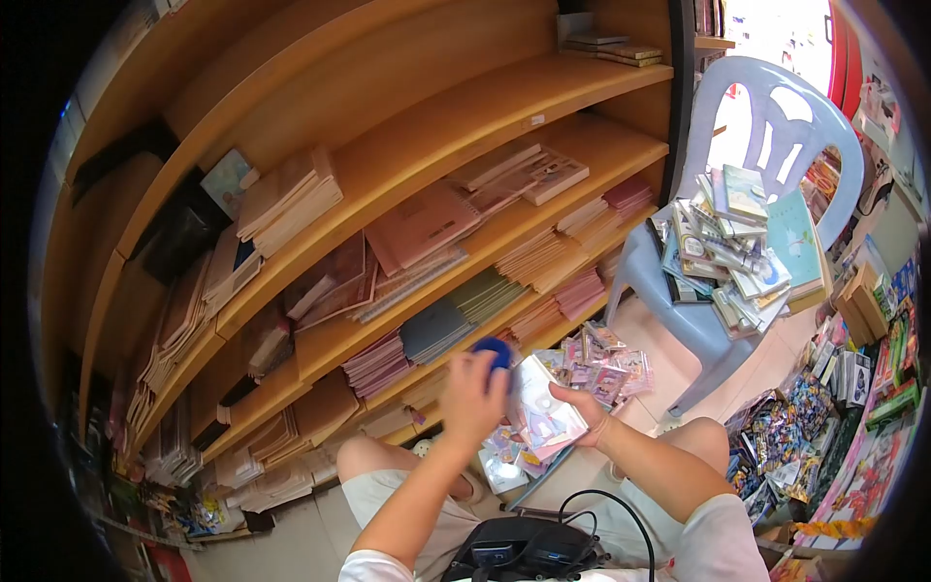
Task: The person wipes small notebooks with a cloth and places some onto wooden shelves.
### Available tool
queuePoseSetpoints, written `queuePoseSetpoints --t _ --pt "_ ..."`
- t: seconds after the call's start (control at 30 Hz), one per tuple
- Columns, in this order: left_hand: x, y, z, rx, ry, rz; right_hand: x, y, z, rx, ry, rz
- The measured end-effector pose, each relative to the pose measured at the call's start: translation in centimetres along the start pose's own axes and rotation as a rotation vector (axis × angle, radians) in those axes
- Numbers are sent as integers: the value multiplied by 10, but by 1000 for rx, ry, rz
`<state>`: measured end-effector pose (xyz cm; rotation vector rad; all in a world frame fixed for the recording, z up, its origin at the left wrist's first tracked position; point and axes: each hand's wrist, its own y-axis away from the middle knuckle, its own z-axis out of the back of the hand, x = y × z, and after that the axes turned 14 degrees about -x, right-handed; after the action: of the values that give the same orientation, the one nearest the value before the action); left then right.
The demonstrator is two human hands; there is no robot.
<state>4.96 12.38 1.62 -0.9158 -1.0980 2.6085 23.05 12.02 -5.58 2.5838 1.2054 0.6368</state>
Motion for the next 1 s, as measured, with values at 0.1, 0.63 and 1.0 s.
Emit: queuePoseSetpoints --t 0.1,0.63,1.0 --pt "-17 26 -17 181 -55 -71 2 -3 14 -135 26 75" --pt "-56 73 -7 490 219 4 25 6 -2 35 -86 211" --pt "-75 24 6 304 406 -3 45 9 -9 192 -13 307"
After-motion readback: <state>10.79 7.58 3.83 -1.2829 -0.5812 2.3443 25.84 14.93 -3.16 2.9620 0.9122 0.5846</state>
